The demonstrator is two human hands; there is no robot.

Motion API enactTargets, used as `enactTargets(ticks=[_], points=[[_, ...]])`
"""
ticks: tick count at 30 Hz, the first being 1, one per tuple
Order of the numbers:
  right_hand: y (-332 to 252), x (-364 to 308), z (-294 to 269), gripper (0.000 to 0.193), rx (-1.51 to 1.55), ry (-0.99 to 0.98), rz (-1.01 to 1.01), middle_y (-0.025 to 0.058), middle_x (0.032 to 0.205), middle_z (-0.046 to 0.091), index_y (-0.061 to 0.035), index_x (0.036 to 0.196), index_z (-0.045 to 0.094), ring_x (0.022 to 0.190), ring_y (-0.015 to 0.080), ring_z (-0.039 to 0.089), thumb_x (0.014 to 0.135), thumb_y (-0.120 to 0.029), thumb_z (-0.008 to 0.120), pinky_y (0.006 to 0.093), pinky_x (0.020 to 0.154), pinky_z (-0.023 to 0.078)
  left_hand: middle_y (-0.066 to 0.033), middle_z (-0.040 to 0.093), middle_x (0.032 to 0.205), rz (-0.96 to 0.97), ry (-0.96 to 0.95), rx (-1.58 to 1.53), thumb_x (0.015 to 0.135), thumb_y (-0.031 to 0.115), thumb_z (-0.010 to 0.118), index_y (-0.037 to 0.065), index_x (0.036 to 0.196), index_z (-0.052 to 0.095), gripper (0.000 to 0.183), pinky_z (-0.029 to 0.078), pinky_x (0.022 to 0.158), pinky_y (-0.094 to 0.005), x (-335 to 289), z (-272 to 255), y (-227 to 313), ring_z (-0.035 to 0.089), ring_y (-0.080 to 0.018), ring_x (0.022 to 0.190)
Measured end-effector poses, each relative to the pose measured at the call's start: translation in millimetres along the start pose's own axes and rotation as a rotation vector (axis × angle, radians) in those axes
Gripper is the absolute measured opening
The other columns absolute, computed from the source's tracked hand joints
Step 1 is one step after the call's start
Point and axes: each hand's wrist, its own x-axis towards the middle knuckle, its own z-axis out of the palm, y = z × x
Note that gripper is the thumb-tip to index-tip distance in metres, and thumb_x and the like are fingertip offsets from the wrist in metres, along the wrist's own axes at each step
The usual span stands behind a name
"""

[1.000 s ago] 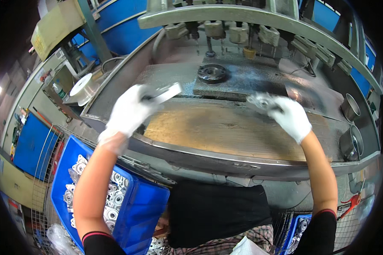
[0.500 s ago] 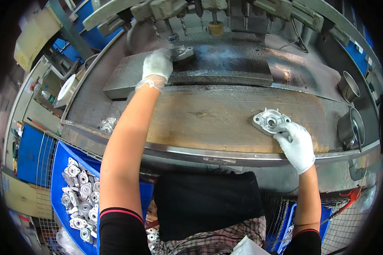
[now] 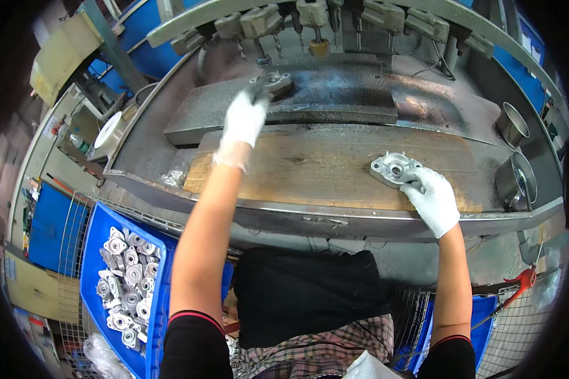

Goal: The recorder uses an air nozzle to clean small metal components and inspects them before placing them into bins.

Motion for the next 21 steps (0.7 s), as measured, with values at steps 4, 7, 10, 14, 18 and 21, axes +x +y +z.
enactTargets(ticks=[4, 7, 10, 14, 18, 21], points=[[1.2, -2.0, -1.2, 0.016, 0.027, -0.008, 0.02, 0.0137, 0.086, 0.066, -0.0068, 0.091, 0.065, 0.081, 0.031, 0.064, 0.076, -0.012, 0.068, 0.0386, 0.074, 0.05, -0.0093, 0.06, 0.127, -0.11, -0.229, -0.44, 0.091, 0.013, 0.058, 0.003, 0.127, 0.058, 0.037, 0.04, 0.102, -0.0298, -80.9, -11.0, 52.9, 0.055, -0.0179, 0.117], [-3.2, -2.8, -1.8, 0.016, 0.028, -0.013, 0.025, 0.0142, 0.086, 0.066, -0.0061, 0.091, 0.065, 0.081, 0.0313, 0.064, 0.076, -0.012, 0.068, 0.0385, 0.075, 0.05, -0.0109, 0.06, 0.126, -0.137, -0.386, -0.57, 0.091, 0.012, 0.057, 0.002, 0.127, 0.057, 0.037, 0.042, 0.1, -0.0302, -133.1, -23.6, 78.0, 0.057, -0.0174, 0.114], [-1.5, -2.7, -1.1, 0.016, -0.005, -0.017, 0.01, 0.0141, 0.086, 0.066, -0.006, 0.091, 0.065, 0.081, 0.0316, 0.064, 0.076, -0.013, 0.069, 0.0387, 0.076, 0.05, -0.0116, 0.062, 0.123, -0.196, -0.522, -0.553, 0.091, 0.008, 0.057, -0.001, 0.125, 0.058, 0.034, 0.045, 0.096, -0.0282, -165.5, -34.8, 93.0, 0.059, -0.016, 0.108], [4.4, -1.1, 3.2, 0.017, -0.049, 0.019, -0.029, 0.0142, 0.089, 0.066, -0.0065, 0.09, 0.066, 0.08, 0.0315, 0.064, 0.075, -0.013, 0.069, 0.0387, 0.077, 0.049, -0.0121, 0.063, 0.12, -0.179, -0.52, -0.702, 0.093, 0.004, 0.054, -0.003, 0.124, 0.057, 0.032, 0.045, 0.095, -0.0268, -206.6, -24.5, 79.4, 0.06, -0.0159, 0.106], [-13.9, -11.8, 0.1, 0.017, -0.014, 0.077, 0.009, 0.0138, 0.089, 0.066, -0.0066, 0.091, 0.066, 0.079, 0.0289, 0.064, 0.076, -0.013, 0.069, 0.037, 0.074, 0.05, -0.0125, 0.061, 0.124, -0.327, -0.598, -0.908, 0.094, 0.011, 0.055, 0.001, 0.128, 0.056, 0.035, 0.046, 0.092, -0.027, -233.3, -9.7, 74.5, 0.061, -0.0163, 0.106], [-57.2, -38.9, 4.6, 0.017, 0.156, 0.101, -0.006, 0.0118, 0.085, 0.065, -0.0062, 0.091, 0.066, 0.073, 0.023, 0.063, 0.076, -0.012, 0.07, 0.0334, 0.068, 0.05, -0.0128, 0.048, 0.139, -0.411, -0.691, -1.03, 0.099, 0.02, 0.049, 0.001, 0.142, 0.037, 0.049, 0.044, 0.097, -0.0318, -248.8, -6.2, 75.2, 0.054, -0.018, 0.116]])
